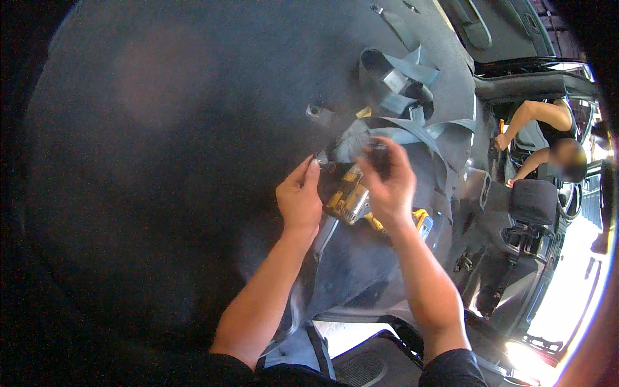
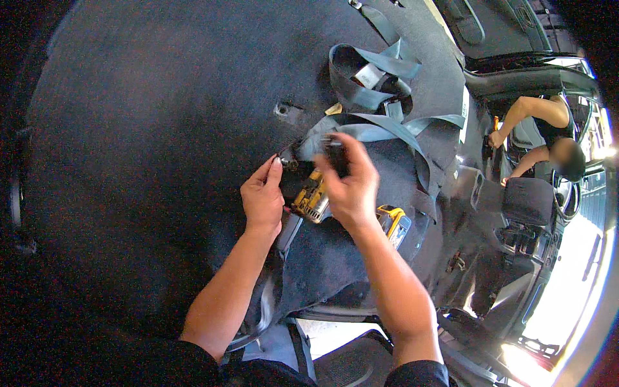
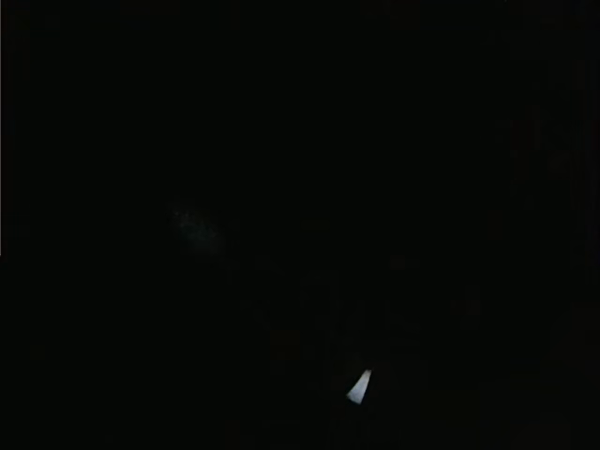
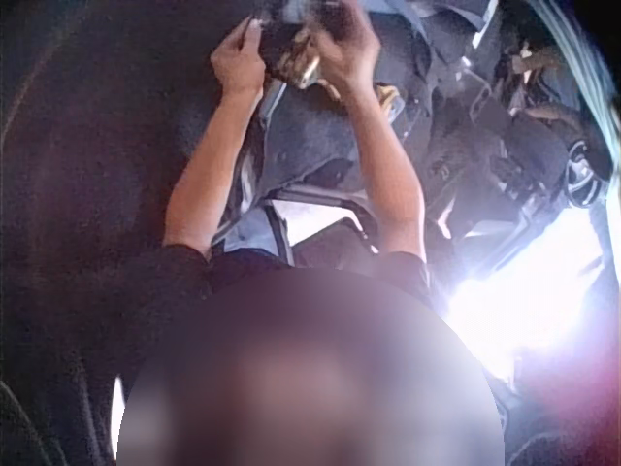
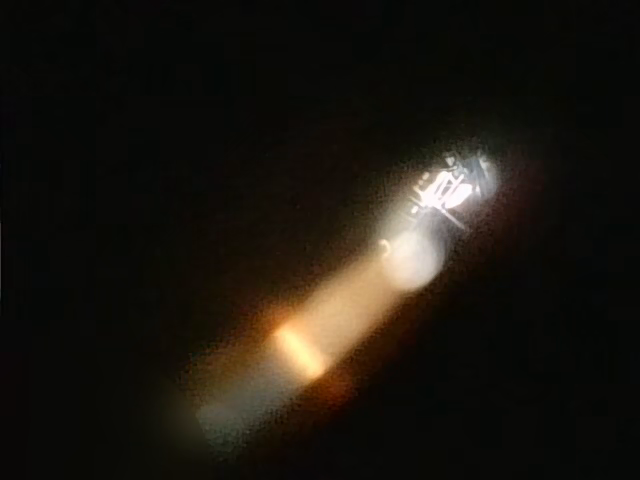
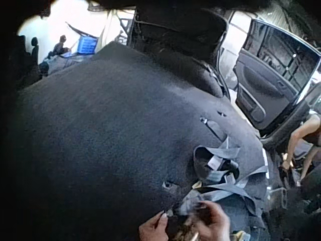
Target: The person uses a yellow cordless impact driver to remove fasteners from the vehicle's floor carpet. They then pull out the fasteners by hand and set them aside on the carpet.
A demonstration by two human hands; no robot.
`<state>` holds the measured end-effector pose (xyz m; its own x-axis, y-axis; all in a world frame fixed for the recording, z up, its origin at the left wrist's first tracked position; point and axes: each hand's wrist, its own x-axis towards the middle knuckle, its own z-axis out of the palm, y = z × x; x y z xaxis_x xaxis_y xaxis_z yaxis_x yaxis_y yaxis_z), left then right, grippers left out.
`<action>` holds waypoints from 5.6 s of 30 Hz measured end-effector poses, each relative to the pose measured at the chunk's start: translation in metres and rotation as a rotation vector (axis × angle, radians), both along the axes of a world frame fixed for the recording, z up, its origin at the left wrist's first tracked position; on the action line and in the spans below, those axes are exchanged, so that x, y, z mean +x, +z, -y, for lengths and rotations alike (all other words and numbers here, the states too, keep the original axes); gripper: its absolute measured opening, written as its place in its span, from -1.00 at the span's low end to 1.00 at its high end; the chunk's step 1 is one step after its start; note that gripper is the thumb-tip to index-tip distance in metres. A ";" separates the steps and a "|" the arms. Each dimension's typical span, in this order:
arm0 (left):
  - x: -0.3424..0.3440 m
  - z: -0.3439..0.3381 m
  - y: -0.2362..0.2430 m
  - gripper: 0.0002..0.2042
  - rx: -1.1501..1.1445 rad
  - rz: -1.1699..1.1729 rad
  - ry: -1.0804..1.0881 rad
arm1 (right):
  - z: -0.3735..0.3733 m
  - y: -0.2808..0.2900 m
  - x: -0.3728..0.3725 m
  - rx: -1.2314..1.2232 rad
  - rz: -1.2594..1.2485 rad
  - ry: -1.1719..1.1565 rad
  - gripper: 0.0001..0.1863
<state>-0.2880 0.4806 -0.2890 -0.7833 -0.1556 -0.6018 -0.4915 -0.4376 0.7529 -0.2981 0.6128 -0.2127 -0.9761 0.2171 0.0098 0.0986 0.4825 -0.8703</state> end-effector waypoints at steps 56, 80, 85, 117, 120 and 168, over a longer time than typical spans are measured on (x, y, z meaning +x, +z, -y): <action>-0.002 0.012 0.060 -0.74 0.282 -0.370 -0.425 | -0.032 0.014 0.044 -0.704 0.138 0.090 -0.75; -0.011 0.016 0.065 -0.72 0.358 -0.206 -0.287 | -0.011 0.023 0.022 -0.316 0.022 0.145 -0.74; -0.013 0.023 0.061 -0.74 0.194 -0.271 -0.446 | -0.012 0.027 0.027 -0.220 0.034 0.153 -0.76; -0.014 0.026 0.066 -0.49 -0.438 -0.066 -0.601 | 0.001 0.010 0.017 0.432 -0.275 0.570 -0.60; -0.015 0.028 0.063 -0.50 -0.441 -0.128 -0.601 | 0.003 0.010 0.016 0.412 -0.292 0.559 -0.61; -0.003 0.016 0.045 -0.55 -0.441 -0.574 -0.261 | 0.017 0.037 0.018 0.248 0.142 0.440 -0.72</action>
<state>-0.2909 0.4648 -0.2438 -0.9984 -0.0541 -0.0147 -0.0169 0.0392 0.9991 -0.2805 0.5955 -0.1753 -0.9700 -0.2054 -0.1303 -0.0509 0.6951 -0.7171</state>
